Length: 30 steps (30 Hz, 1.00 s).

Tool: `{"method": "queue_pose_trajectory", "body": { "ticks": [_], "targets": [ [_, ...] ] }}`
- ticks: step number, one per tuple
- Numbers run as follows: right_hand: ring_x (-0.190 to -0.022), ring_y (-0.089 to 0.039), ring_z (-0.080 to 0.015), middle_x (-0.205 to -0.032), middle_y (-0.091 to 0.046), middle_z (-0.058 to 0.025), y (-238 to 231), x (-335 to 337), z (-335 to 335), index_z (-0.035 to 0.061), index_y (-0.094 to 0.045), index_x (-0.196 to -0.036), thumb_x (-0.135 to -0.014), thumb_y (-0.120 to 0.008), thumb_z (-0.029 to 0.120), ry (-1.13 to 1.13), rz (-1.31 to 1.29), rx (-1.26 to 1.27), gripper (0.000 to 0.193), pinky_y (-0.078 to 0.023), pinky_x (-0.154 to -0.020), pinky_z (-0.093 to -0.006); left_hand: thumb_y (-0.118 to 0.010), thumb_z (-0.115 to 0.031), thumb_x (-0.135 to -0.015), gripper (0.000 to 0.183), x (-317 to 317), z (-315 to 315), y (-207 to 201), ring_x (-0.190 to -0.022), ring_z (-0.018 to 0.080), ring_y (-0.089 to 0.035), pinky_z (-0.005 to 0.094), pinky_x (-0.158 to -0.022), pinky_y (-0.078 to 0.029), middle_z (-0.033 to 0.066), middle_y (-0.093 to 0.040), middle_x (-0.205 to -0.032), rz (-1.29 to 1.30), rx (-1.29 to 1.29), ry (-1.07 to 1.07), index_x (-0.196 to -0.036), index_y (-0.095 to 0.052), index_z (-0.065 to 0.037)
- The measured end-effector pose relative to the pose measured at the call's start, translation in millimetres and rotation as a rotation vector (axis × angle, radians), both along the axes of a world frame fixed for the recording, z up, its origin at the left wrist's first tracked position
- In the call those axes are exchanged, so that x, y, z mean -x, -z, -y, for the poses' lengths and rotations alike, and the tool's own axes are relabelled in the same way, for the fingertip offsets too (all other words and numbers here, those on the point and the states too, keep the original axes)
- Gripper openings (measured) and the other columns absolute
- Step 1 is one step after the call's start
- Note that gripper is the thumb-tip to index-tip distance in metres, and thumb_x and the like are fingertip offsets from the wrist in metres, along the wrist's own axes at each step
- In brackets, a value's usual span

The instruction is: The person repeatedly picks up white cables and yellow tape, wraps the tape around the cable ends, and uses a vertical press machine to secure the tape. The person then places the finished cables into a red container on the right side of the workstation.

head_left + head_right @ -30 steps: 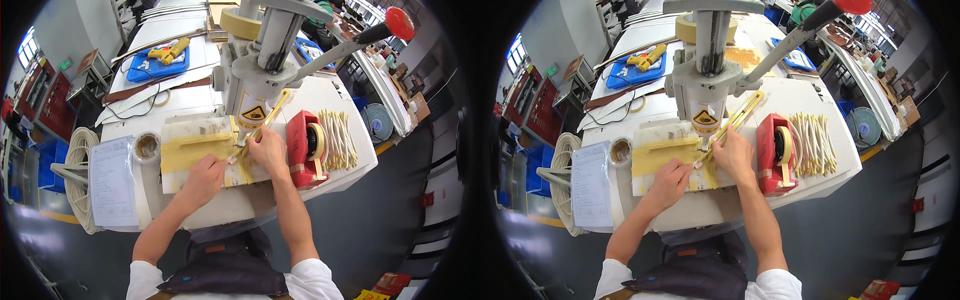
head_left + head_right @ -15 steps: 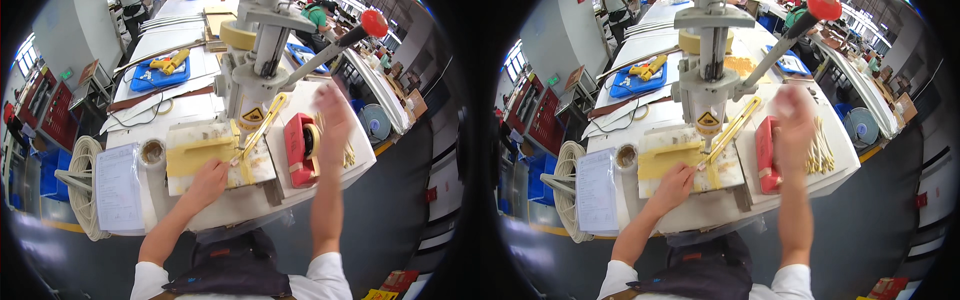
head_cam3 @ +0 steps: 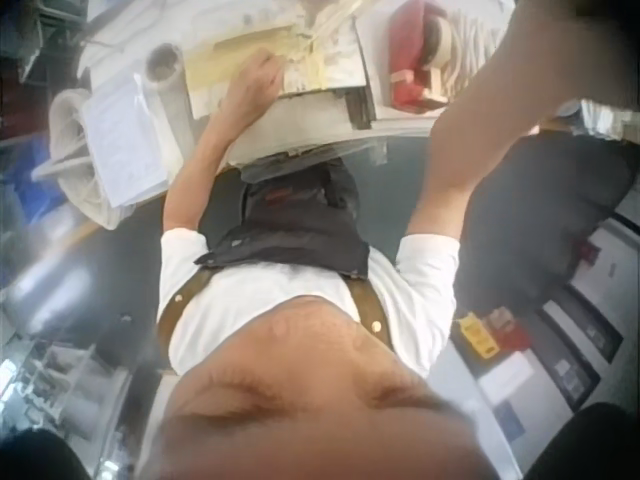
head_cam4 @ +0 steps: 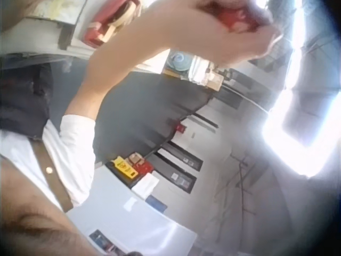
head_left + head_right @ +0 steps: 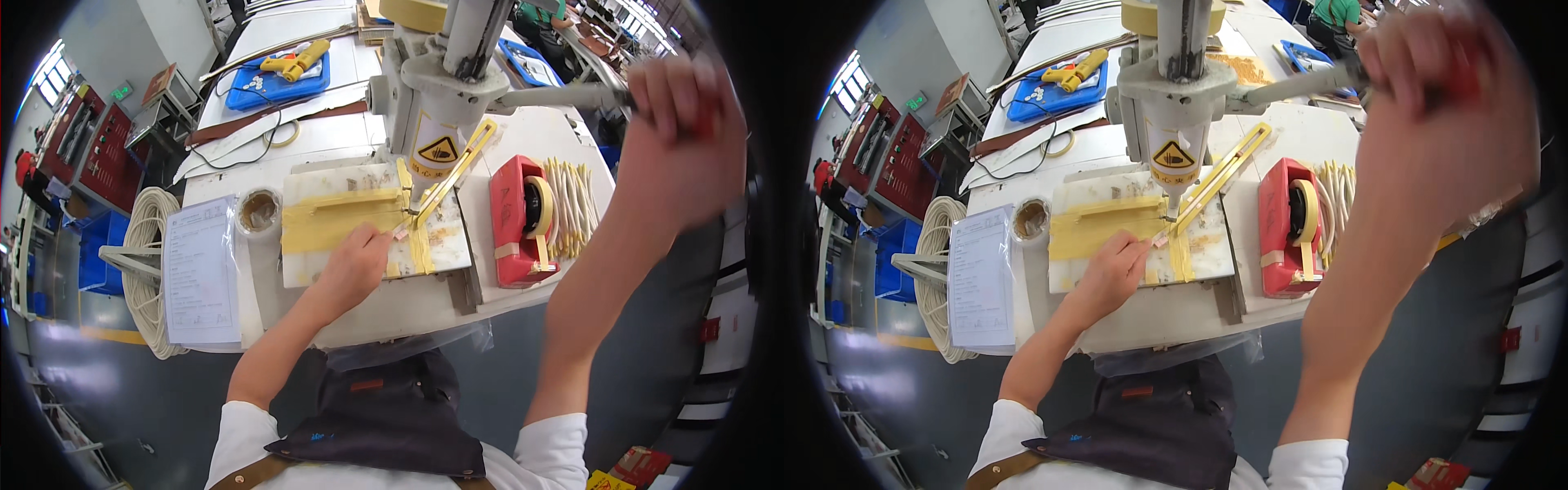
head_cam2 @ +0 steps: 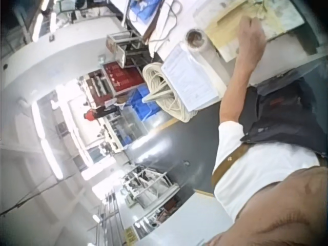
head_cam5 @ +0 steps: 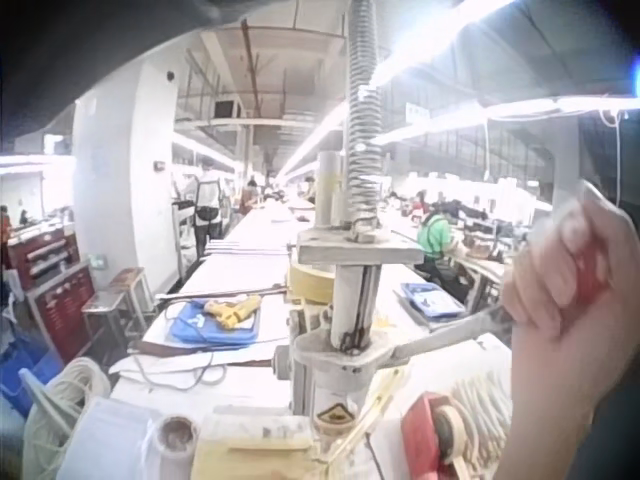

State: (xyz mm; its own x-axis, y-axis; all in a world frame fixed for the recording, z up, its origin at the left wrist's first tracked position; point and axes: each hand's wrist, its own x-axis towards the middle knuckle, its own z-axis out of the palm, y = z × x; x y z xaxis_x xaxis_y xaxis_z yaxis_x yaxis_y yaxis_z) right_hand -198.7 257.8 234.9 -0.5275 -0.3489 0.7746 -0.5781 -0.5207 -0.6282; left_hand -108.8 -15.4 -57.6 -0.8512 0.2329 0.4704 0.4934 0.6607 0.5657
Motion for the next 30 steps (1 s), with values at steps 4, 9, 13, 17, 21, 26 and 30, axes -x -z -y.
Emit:
{"method": "queue_pose_trajectory", "body": {
  "ticks": [4, 9, 13, 17, 21, 26, 30],
  "targets": [
    [-0.06, -0.042, -0.017, -0.063, -0.045, -0.002, 129.1, -72.5, 7.4, 0.0128, -0.049, -0.073, -0.103, -0.049, 0.03, 0.285, -0.151, 0.099, 0.035, -0.036, -0.072, -0.0382, -0.065, 0.0, -0.091, 0.021, -0.3, 2.3, 5.3, -0.08, 0.0322, -0.062, 0.0413, -0.07, -0.052, 0.0144, -0.06, -0.093, 0.005, -0.025, -0.025, -0.111, -0.071, 0.002],
    [-0.062, -0.048, -0.0196, -0.069, -0.052, -0.0036, 131.0, -78.8, 7.6, 0.0152, -0.051, -0.082, -0.106, -0.051, 0.04, 0.328, -0.22, 0.101, 0.035, -0.037, -0.076, -0.0391, -0.067, -0.001, -0.09, 0.021, -2.9, 1.3, 7.3, -0.077, 0.0311, -0.062, 0.0398, -0.068, -0.052, 0.0136, -0.061, -0.091, -0.022, -0.01, -0.027, -0.11, -0.072, 0.002],
    [-0.074, -0.049, -0.023, -0.077, -0.052, -0.0058, 40.3, -24.2, -6.3, 0.0076, -0.055, -0.098, -0.105, -0.048, 0.027, 0.181, -0.111, 0.088, 0.022, -0.041, -0.088, -0.0449, -0.066, -0.003, -0.09, 0.02, 3.1, -3.9, 1.3, -0.081, 0.0302, -0.064, 0.0402, -0.073, -0.053, 0.0136, -0.061, -0.09, 0.026, -0.098, -0.027, -0.109, -0.07, 0.003],
    [-0.054, -0.042, -0.011, -0.061, -0.045, 0.0028, -14.6, 14.0, 60.2, 0.01, -0.058, -0.094, -0.1, -0.06, 0.035, 0.388, 0.088, 0.233, 0.026, -0.036, -0.058, -0.0274, -0.07, -0.003, -0.087, 0.024, -4.1, 3.0, -2.4, -0.07, 0.0237, -0.064, 0.0355, -0.067, -0.054, 0.0121, -0.064, -0.09, 0.117, -0.167, -0.149, -0.11, -0.072, 0.002],
    [-0.063, -0.048, -0.0162, -0.069, -0.048, -0.0017, -14.5, -6.8, 78.2, 0.0068, -0.059, -0.101, -0.101, -0.06, 0.037, 0.686, 0.134, 0.194, 0.03, -0.041, -0.067, -0.0311, -0.073, -0.005, -0.085, 0.028, -2.1, 6.3, -3.7, -0.065, 0.0151, -0.062, 0.0283, -0.061, -0.053, 0.0081, -0.065, -0.087, 0.162, -0.257, -0.205, -0.113, -0.074, 0.0],
    [-0.103, -0.071, -0.032, -0.121, -0.071, -0.0224, 128.9, -18.8, 35.0, -0.0006, -0.067, -0.118, -0.091, -0.067, 0.009, 1.244, -0.181, -0.587, 0.029, -0.053, -0.093, -0.0396, -0.074, -0.003, -0.085, 0.029, -1.0, 17.9, 10.0, -0.065, 0.0068, -0.057, 0.0214, -0.059, -0.049, 0.001, -0.064, -0.082, 0.296, -0.563, -0.216, -0.113, -0.073, 0.002],
    [-0.13, -0.054, -0.0399, -0.136, -0.061, -0.0228, 241.4, -37.3, 46.9, 0.0035, -0.076, -0.112, -0.082, -0.068, 0.006, 0.938, -0.038, -0.998, 0.031, -0.049, -0.105, -0.046, -0.074, -0.002, -0.086, 0.026, 2.3, 11.8, 4.5, -0.066, 0.0031, -0.053, 0.0191, -0.059, -0.047, -0.0023, -0.062, -0.078, 0.413, -0.72, -0.184, -0.111, -0.072, 0.006]
  ]
}}
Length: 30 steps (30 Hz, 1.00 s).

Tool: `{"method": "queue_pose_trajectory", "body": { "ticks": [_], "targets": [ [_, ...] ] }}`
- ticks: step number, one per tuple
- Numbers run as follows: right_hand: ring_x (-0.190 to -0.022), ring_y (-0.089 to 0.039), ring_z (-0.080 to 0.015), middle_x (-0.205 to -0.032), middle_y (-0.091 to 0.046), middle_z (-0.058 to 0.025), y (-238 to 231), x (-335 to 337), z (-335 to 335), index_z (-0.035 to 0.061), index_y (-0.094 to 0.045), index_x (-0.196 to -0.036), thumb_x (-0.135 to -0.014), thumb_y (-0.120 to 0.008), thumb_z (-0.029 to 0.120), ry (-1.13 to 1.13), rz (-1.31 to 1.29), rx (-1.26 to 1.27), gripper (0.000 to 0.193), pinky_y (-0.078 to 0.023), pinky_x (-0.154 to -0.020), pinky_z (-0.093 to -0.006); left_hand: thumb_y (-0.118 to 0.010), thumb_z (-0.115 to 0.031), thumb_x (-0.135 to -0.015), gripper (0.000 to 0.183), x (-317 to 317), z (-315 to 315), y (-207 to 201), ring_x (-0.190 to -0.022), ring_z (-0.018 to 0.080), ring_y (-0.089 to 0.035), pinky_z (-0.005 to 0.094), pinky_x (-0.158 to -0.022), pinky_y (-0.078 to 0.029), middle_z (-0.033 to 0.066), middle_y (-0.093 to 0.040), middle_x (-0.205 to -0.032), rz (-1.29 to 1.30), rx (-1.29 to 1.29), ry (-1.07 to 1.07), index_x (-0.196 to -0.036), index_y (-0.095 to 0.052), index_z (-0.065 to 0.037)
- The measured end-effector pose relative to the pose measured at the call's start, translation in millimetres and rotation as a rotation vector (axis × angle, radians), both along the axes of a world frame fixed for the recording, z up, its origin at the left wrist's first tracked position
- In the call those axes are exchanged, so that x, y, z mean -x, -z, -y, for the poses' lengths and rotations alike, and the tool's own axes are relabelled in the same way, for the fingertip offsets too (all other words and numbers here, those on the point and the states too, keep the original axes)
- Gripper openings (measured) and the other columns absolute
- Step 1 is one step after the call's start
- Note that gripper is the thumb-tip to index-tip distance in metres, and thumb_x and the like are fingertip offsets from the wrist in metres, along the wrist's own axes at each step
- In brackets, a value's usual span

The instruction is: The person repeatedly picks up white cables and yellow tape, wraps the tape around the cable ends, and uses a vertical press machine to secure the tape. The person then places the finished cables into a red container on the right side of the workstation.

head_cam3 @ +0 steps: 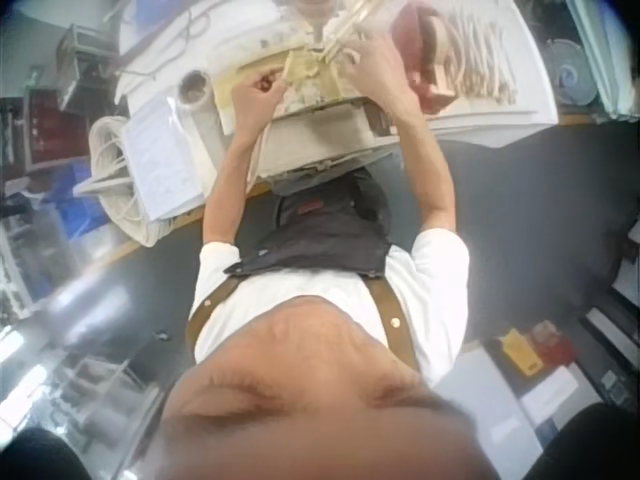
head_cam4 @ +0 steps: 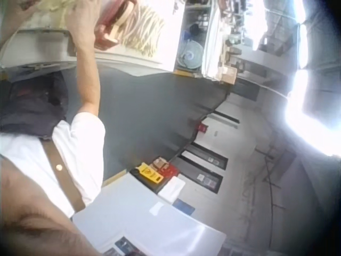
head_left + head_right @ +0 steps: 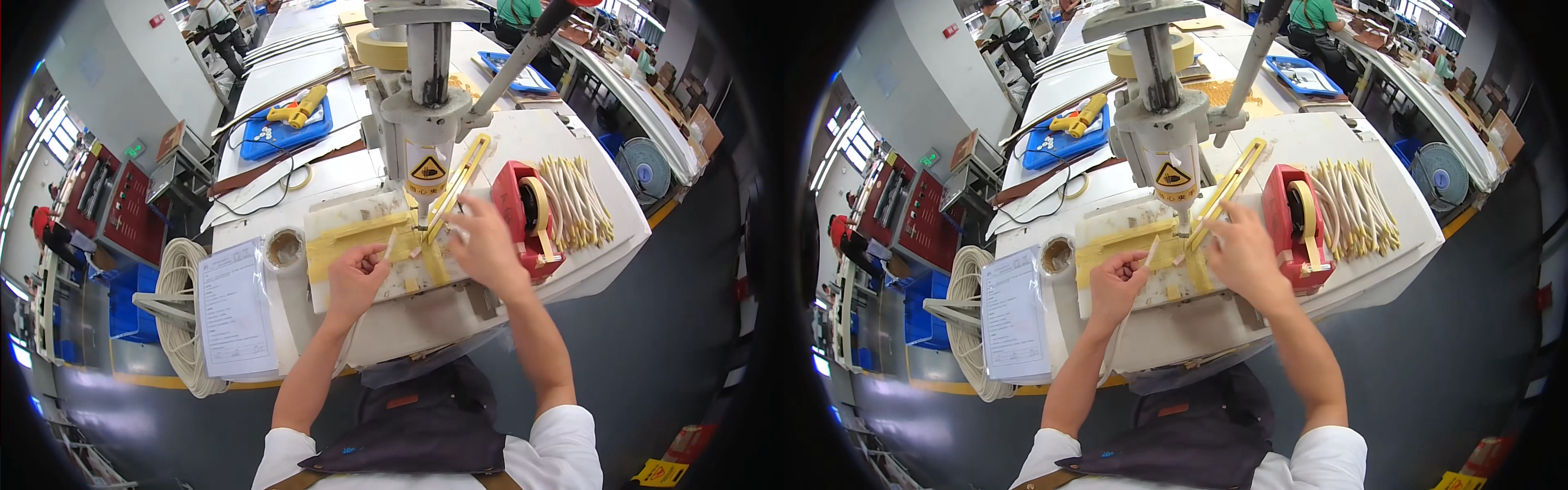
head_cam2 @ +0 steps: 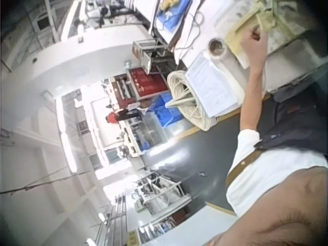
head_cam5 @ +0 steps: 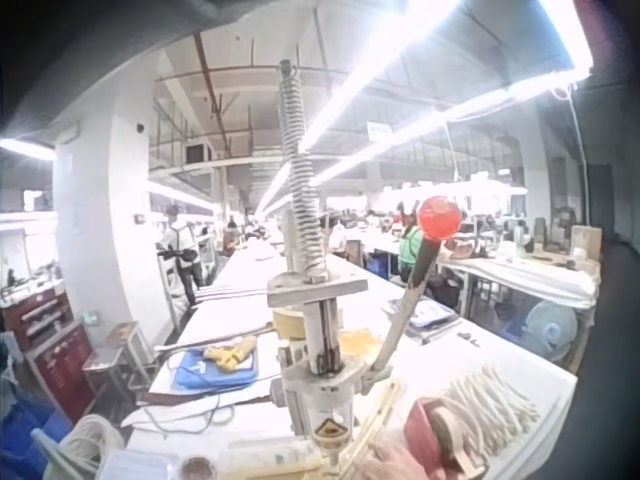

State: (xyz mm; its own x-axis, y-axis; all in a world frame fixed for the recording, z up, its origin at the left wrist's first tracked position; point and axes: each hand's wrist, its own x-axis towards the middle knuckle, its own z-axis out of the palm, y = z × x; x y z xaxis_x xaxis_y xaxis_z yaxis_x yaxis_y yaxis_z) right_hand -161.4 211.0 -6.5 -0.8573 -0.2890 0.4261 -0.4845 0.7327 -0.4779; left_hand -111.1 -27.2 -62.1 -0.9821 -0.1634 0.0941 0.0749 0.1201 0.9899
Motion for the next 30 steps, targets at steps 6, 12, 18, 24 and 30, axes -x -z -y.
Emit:
{"method": "queue_pose_trajectory", "body": {
  "ticks": [6, 12, 18, 24, 30],
  "targets": [
    [-0.14, -0.045, -0.0397, -0.145, -0.053, -0.0231, 39.0, 25.1, 25.6, 0.002, -0.077, -0.107, -0.077, -0.064, 0.005, -0.064, 0.014, -0.18, 0.033, -0.044, -0.11, -0.0478, -0.073, 0.0, -0.086, 0.025, -3.5, 4.1, -2.0, -0.067, 0.0026, -0.052, 0.0183, -0.059, -0.046, -0.0028, -0.061, -0.079, -0.019, 0.059, 0.018, -0.11, -0.071, 0.006],
    [-0.137, -0.049, -0.0367, -0.142, -0.057, -0.0163, 31.4, 27.9, 21.2, 0.0028, -0.076, -0.094, -0.074, -0.068, 0.003, -0.108, 0.032, -0.053, 0.022, -0.045, -0.108, -0.047, -0.073, 0.002, -0.086, 0.025, -4.1, 3.9, -1.4, -0.068, 0.0025, -0.052, 0.0181, -0.059, -0.046, -0.002, -0.06, -0.081, -0.001, 0.006, 0.037, -0.111, -0.071, 0.007],
    [-0.121, -0.064, -0.0314, -0.114, -0.074, -0.0102, 33.0, 21.8, 7.8, 0.0054, -0.076, -0.094, -0.075, -0.076, 0.003, -0.221, -0.074, 0.052, 0.02, -0.051, -0.101, -0.0434, -0.072, 0.002, -0.087, 0.028, -3.7, 6.1, -1.8, -0.067, 0.0039, -0.057, 0.019, -0.059, -0.048, 0.0004, -0.062, -0.081, -0.006, -0.08, 0.05, -0.115, -0.069, 0.007],
    [-0.1, -0.072, -0.0259, -0.102, -0.076, -0.0102, 4.9, -17.0, -3.6, 0.0031, -0.076, -0.094, -0.073, -0.082, -0.003, -0.215, -0.244, 0.339, 0.022, -0.058, -0.083, -0.0344, -0.072, 0.003, -0.089, 0.029, -0.9, 5.2, -1.6, -0.066, 0.0066, -0.06, 0.0208, -0.059, -0.05, 0.0035, -0.065, -0.082, -0.029, -0.116, 0.076, -0.117, -0.067, 0.007],
    [-0.081, -0.071, -0.0179, -0.097, -0.074, -0.012, -73.5, -91.0, -54.0, 0.0017, -0.073, -0.092, -0.076, -0.085, -0.007, -0.023, -0.573, 0.588, 0.021, -0.057, -0.069, -0.0282, -0.074, 0.002, -0.089, 0.027, -13.7, 11.9, -9.6, -0.069, 0.0103, -0.063, 0.0241, -0.063, -0.054, 0.0071, -0.068, -0.086, 0.06, -0.312, 0.054, -0.115, -0.066, 0.008]
  ]
}}
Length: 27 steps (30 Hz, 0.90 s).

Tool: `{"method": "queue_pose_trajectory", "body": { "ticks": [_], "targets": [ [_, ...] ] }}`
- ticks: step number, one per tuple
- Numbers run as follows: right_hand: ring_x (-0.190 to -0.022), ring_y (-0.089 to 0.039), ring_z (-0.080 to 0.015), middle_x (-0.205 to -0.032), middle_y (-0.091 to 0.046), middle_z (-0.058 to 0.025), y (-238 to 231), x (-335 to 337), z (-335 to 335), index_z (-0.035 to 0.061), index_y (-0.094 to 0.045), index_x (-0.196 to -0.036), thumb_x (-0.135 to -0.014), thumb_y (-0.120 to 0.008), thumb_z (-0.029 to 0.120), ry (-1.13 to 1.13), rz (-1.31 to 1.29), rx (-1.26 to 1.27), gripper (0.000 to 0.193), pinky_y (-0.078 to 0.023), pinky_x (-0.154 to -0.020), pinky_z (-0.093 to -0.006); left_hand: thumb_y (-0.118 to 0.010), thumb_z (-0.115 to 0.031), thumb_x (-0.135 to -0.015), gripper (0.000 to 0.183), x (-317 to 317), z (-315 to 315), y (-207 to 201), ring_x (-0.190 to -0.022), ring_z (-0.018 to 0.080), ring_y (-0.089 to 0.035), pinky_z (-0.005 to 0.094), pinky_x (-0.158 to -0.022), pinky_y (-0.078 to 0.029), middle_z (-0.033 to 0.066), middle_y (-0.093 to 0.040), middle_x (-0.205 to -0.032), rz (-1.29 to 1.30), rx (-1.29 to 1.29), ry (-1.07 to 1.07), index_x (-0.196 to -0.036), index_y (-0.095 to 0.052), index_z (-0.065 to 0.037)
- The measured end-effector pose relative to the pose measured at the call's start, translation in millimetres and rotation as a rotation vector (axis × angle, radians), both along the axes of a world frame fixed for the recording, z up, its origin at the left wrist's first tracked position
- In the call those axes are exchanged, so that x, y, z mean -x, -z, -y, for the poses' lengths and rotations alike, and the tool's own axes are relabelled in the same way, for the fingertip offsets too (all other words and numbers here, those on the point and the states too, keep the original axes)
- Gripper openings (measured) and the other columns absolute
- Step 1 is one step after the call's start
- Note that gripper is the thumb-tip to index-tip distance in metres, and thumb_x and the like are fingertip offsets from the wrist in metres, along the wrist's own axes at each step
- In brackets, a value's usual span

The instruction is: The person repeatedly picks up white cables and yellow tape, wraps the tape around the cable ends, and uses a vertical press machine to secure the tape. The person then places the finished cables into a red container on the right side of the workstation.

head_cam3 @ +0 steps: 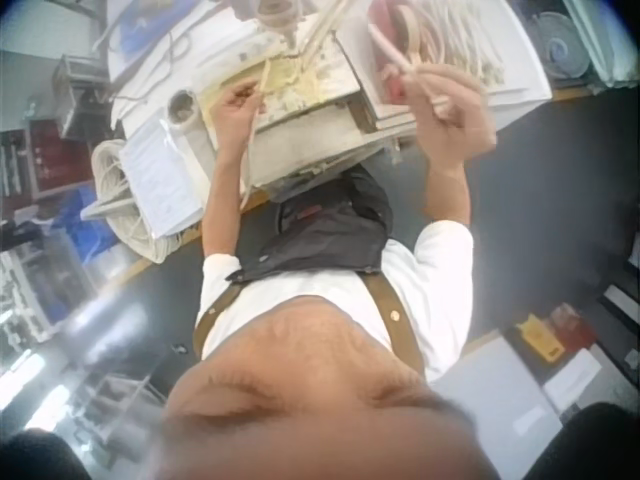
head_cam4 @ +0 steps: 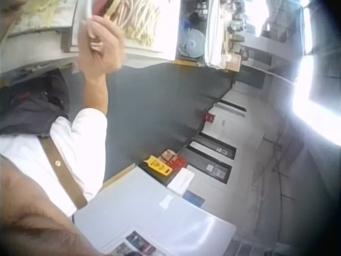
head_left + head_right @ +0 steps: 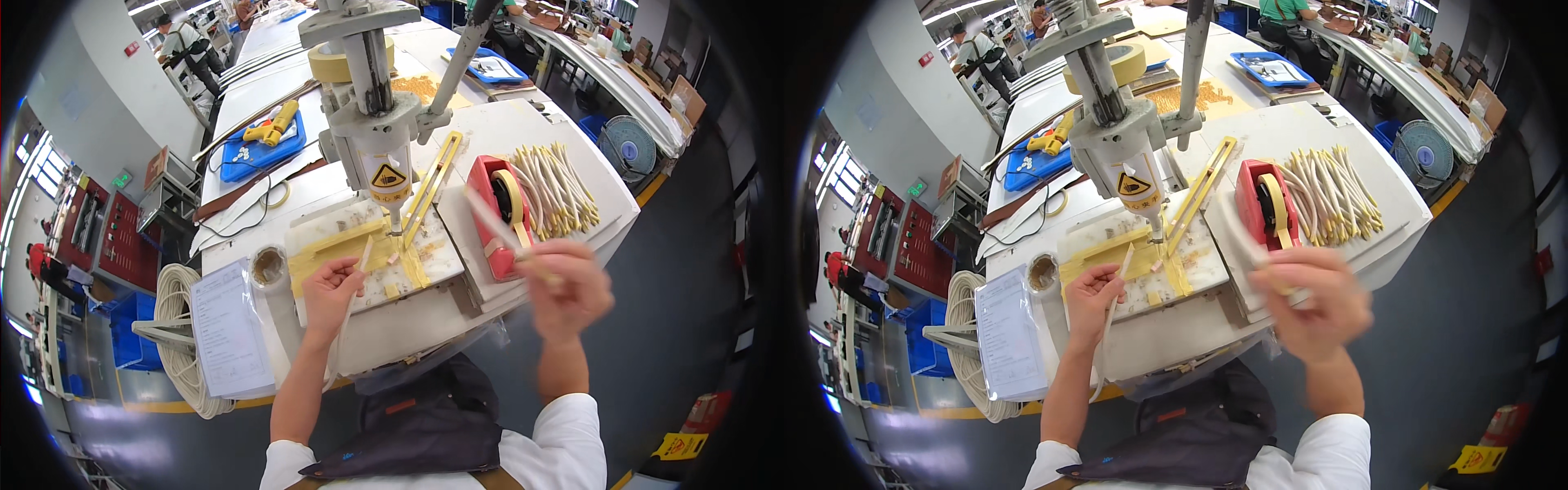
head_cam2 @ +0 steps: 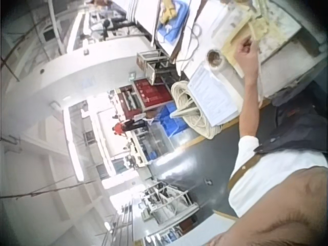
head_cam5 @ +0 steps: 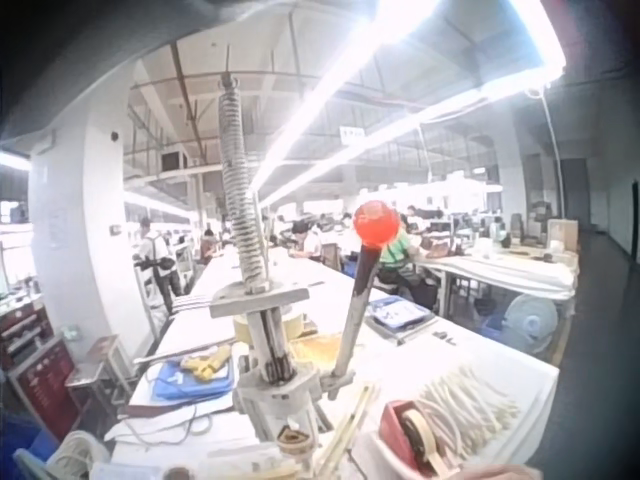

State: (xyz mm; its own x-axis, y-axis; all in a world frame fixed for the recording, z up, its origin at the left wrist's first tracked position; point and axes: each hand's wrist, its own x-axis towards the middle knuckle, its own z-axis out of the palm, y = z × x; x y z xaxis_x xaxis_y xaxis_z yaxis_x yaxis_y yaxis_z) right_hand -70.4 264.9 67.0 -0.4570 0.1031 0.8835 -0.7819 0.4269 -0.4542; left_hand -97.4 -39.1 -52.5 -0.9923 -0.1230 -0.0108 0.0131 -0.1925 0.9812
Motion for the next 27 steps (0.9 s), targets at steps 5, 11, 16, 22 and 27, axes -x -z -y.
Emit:
{"method": "queue_pose_trajectory", "body": {
  "ticks": [5, 11, 16, 22, 27],
  "targets": [
    [-0.086, -0.071, -0.0201, -0.096, -0.073, -0.0112, -8.4, 25.2, -71.6, 0.0019, -0.071, -0.088, -0.077, -0.081, -0.009, 0.471, -0.124, -0.06, 0.018, -0.056, -0.076, -0.0287, -0.071, 0.002, -0.09, 0.021, -19.5, 3.8, -12.0, -0.072, 0.0151, -0.065, 0.0277, -0.066, -0.054, 0.0085, -0.068, -0.09, 0.177, -0.355, 0.106, -0.111, -0.066, 0.004],
    [-0.087, -0.072, -0.0224, -0.095, -0.072, -0.0102, 50.9, 93.5, -132.6, 0.0034, -0.072, -0.087, -0.076, -0.077, -0.008, 0.526, 0.026, -0.247, 0.017, -0.056, -0.076, -0.0317, -0.07, 0.006, -0.088, 0.02, -41.0, 2.1, -21.7, -0.074, 0.0176, -0.065, 0.0297, -0.065, -0.051, 0.0075, -0.065, -0.09, 0.182, -0.363, 0.112, -0.107, -0.064, 0.001],
    [-0.087, -0.071, -0.0251, -0.094, -0.07, -0.0102, 76.1, 102.4, -142.0, 0.0031, -0.072, -0.086, -0.078, -0.075, -0.007, 0.495, 0.211, -0.265, 0.013, -0.057, -0.072, -0.0336, -0.071, 0.008, -0.087, 0.019, -53.0, 2.6, -25.9, -0.074, 0.0189, -0.066, 0.03, -0.066, -0.052, 0.0076, -0.065, -0.089, 0.149, -0.306, 0.046, -0.104, -0.065, 0.003],
    [-0.088, -0.071, -0.0278, -0.096, -0.072, -0.0111, 54.7, 62.2, -99.5, 0.0035, -0.072, -0.09, -0.078, -0.073, -0.007, 0.491, 0.112, -0.274, 0.015, -0.058, -0.079, -0.0367, -0.071, 0.013, -0.084, 0.02, -74.8, -0.2, -24.7, -0.073, 0.0203, -0.067, 0.0316, -0.066, -0.055, 0.0105, -0.067, -0.085, 0.125, -0.256, 0.021, -0.101, -0.065, 0.004],
    [-0.071, -0.066, -0.0124, -0.092, -0.071, -0.007, 47.4, -21.1, 2.9, 0.0016, -0.071, -0.117, -0.084, -0.075, 0.003, -0.496, 0.739, -0.184, 0.033, -0.055, -0.066, -0.0265, -0.075, 0.014, -0.08, 0.021, -94.8, -17.8, -21.5, -0.071, 0.0203, -0.07, 0.0314, -0.066, -0.059, 0.0127, -0.069, -0.085, 0.07, -0.144, 0.12, -0.097, -0.066, 0.005]
  ]
}}
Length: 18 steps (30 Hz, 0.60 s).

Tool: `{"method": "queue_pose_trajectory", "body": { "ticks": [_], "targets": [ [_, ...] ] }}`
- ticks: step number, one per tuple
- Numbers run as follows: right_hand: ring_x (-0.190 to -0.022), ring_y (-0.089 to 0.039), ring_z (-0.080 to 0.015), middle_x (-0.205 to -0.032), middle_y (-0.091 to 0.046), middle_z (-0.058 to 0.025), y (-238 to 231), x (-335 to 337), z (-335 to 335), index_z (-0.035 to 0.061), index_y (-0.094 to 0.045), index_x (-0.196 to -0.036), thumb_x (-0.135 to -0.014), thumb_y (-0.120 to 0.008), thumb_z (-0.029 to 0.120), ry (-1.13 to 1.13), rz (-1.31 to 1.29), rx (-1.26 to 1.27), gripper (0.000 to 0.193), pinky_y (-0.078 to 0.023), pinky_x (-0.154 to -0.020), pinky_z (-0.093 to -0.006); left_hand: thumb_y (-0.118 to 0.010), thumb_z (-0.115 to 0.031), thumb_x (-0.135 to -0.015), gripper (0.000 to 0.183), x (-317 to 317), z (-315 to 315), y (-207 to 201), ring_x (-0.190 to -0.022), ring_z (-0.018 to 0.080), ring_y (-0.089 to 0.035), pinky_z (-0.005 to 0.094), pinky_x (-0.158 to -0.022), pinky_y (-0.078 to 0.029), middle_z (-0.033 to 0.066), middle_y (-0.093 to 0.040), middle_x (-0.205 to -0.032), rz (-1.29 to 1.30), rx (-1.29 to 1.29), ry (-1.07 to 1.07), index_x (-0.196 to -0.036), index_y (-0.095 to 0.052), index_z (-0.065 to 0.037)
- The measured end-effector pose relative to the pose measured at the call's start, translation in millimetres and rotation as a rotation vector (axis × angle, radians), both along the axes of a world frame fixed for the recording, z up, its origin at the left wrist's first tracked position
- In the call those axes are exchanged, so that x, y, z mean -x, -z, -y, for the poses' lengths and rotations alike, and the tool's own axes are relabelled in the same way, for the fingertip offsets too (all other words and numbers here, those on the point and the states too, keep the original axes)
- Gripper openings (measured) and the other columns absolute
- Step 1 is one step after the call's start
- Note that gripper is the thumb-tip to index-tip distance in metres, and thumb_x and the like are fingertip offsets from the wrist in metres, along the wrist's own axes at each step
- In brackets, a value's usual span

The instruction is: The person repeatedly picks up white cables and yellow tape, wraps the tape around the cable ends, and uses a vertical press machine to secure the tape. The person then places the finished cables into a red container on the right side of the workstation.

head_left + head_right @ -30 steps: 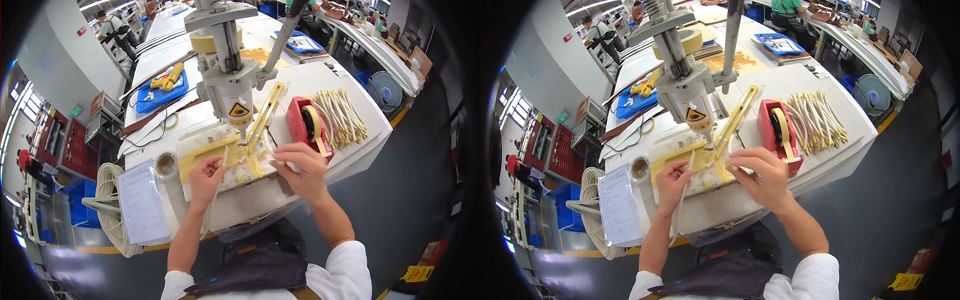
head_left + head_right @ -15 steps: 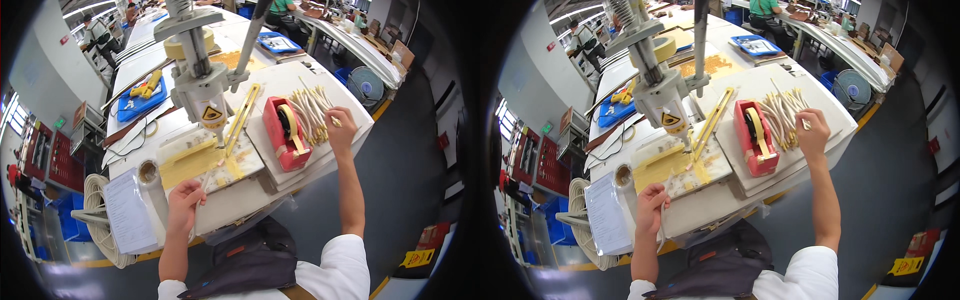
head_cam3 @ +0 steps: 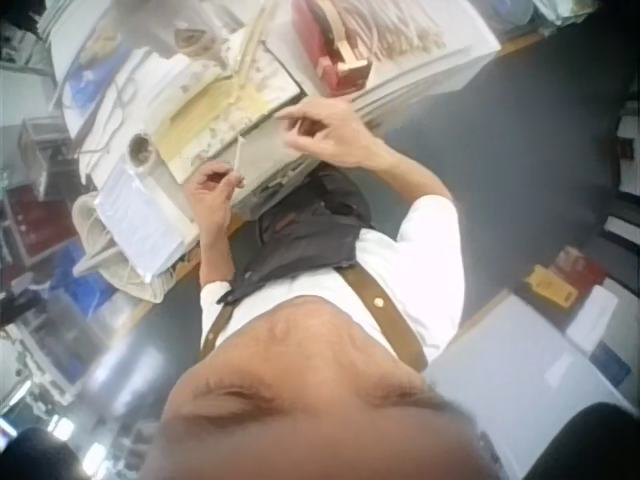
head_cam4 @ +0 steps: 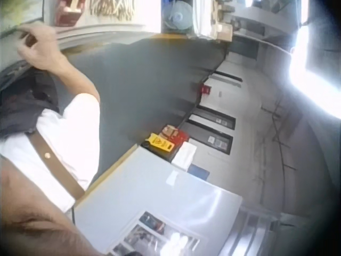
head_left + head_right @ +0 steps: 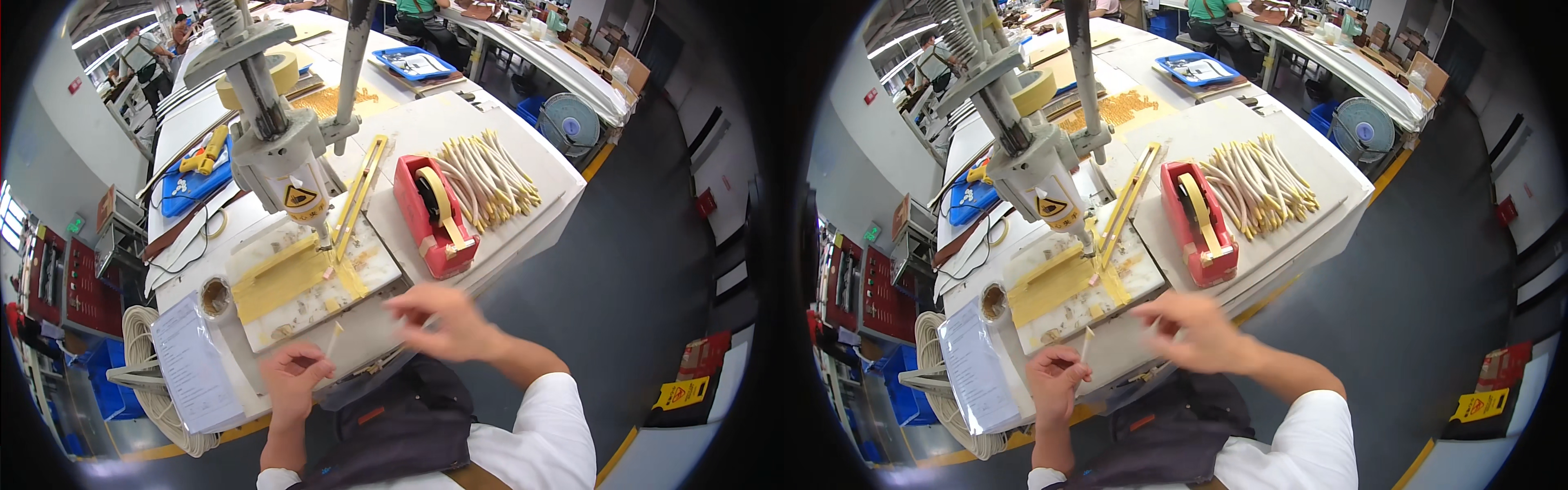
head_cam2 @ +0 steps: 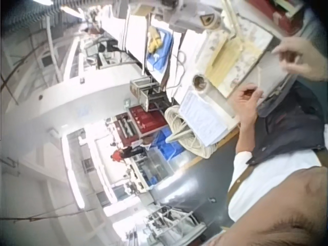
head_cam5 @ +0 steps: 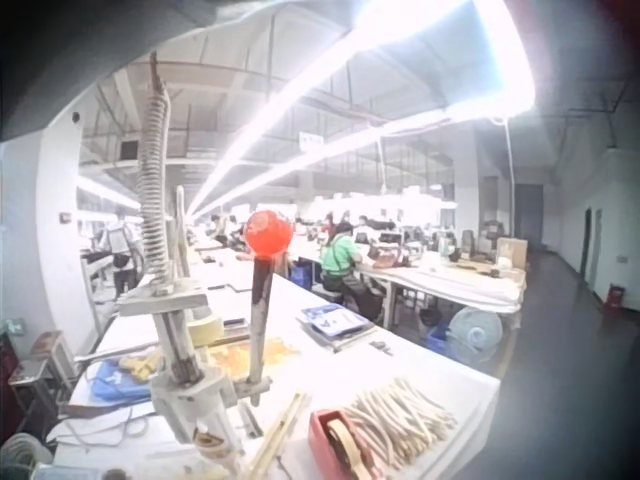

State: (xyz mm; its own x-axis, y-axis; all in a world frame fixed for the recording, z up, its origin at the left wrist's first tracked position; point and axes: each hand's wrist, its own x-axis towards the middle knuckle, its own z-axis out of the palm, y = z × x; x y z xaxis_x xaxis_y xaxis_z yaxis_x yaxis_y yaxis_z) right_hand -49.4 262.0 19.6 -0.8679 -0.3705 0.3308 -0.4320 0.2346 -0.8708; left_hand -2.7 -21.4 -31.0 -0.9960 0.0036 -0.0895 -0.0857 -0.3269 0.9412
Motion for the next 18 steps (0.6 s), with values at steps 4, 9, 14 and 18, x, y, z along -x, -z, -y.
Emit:
{"method": "queue_pose_trajectory", "body": {
  "ticks": [4, 9, 14, 18],
  "targets": [
    [-0.069, -0.067, -0.0068, -0.082, -0.07, -0.0028, 33.6, -4.0, 51.9, 0.0005, -0.072, -0.111, -0.09, -0.08, 0.016, -0.359, 0.621, 0.294, 0.028, -0.053, -0.062, -0.0219, -0.078, 0.012, -0.078, 0.023, -13.3, -6.8, 1.1, -0.071, 0.0206, -0.07, 0.0313, -0.064, -0.06, 0.0127, -0.068, -0.086, -0.02, 0.064, 0.097, -0.096, -0.066, 0.004],
    [-0.068, -0.07, -0.0074, -0.076, -0.074, -0.0058, 41.2, 14.0, 62.3, -0.0015, -0.074, -0.098, -0.087, -0.081, 0.01, -0.56, 0.65, 0.257, 0.018, -0.054, -0.058, -0.0207, -0.083, 0.008, -0.076, 0.02, -42.2, 28.9, -20.4, -0.073, 0.0147, -0.068, 0.0265, -0.066, -0.054, 0.0099, -0.071, -0.084, 0.081, 0.252, 0.059, -0.094, -0.073, 0.003],
    [-0.073, -0.071, -0.0121, -0.084, -0.075, -0.0086, 38.5, 27.4, 39.8, -0.0031, -0.075, -0.092, -0.083, -0.08, -0.003, -0.551, 0.65, 0.367, 0.01, -0.058, -0.065, -0.0261, -0.086, 0.004, -0.069, 0.022, -78.3, 87.7, -74.4, -0.066, 0.0171, -0.066, 0.0268, -0.059, -0.049, 0.0117, -0.072, -0.079, -0.223, 0.751, -0.107, -0.09, -0.078, 0.003],
    [-0.073, -0.07, -0.0134, -0.084, -0.074, -0.0079, 40.1, 49.0, 64.3, -0.0005, -0.075, -0.093, -0.084, -0.08, 0.002, -0.321, 0.218, 0.038, 0.01, -0.056, -0.065, -0.0284, -0.082, -0.003, -0.078, 0.015, -48.3, 92.4, -91.8, -0.065, 0.0172, -0.064, 0.0282, -0.057, -0.045, 0.0104, -0.073, -0.08, -0.181, 1.148, -0.2, -0.092, -0.078, -0.001]
  ]
}}
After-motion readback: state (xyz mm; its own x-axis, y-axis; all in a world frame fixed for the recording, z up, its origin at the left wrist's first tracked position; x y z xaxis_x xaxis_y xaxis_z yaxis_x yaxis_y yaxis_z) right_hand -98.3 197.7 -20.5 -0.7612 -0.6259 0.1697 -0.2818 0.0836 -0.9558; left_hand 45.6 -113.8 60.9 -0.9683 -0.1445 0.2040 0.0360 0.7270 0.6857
